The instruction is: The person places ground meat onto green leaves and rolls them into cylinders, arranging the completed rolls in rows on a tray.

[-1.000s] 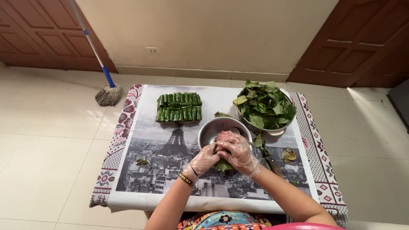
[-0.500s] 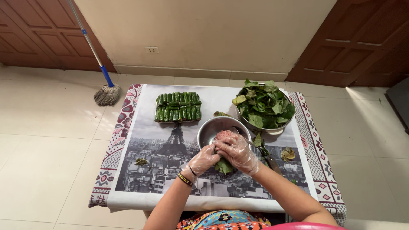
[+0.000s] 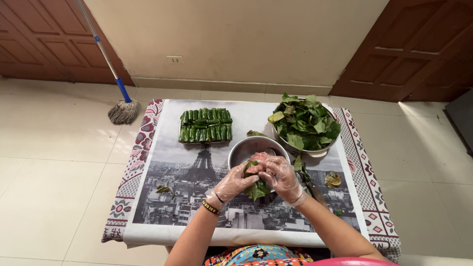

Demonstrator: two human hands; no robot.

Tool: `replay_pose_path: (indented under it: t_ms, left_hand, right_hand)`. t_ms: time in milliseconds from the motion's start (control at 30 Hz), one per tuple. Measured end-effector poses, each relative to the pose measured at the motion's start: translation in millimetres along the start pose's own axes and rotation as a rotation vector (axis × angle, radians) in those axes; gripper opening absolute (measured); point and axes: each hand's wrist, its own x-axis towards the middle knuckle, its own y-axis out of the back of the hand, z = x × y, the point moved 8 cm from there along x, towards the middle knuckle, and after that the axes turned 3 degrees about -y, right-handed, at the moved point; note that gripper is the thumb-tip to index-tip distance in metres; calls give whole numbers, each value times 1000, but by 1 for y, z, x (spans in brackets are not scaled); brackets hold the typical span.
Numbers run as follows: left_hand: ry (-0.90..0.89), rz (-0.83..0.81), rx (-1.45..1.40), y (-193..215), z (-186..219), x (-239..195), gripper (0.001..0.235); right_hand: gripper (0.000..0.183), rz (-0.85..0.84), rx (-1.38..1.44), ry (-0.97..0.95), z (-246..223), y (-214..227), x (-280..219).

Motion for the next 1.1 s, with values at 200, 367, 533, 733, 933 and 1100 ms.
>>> replay_pose_path:
  t_ms: [200,367,533,733,933,1100]
  left_hand:
    - [32,185,72,7,-8,1,40]
    - [30,253,-91,9,-22,0,42]
    - [23,296,-93,12,-28,2,37]
    - [70,336,-167,23,-33,3,33]
    - [102,177,104,42,-56,-5,31]
    - [-672,72,1268,17,-26,-18,35]
  right_hand:
    - [37,26,-197,197,-35,5,3]
    - [44,39,-159,278,-57,10,11]
    - [36,131,-161,279,-43,7,1]
    - [12,33,176,-305,66,-21,-21]
    - [27,9,310,-570,92,-13,-22]
    - [21,-45,583,-328,39,-10,-1]
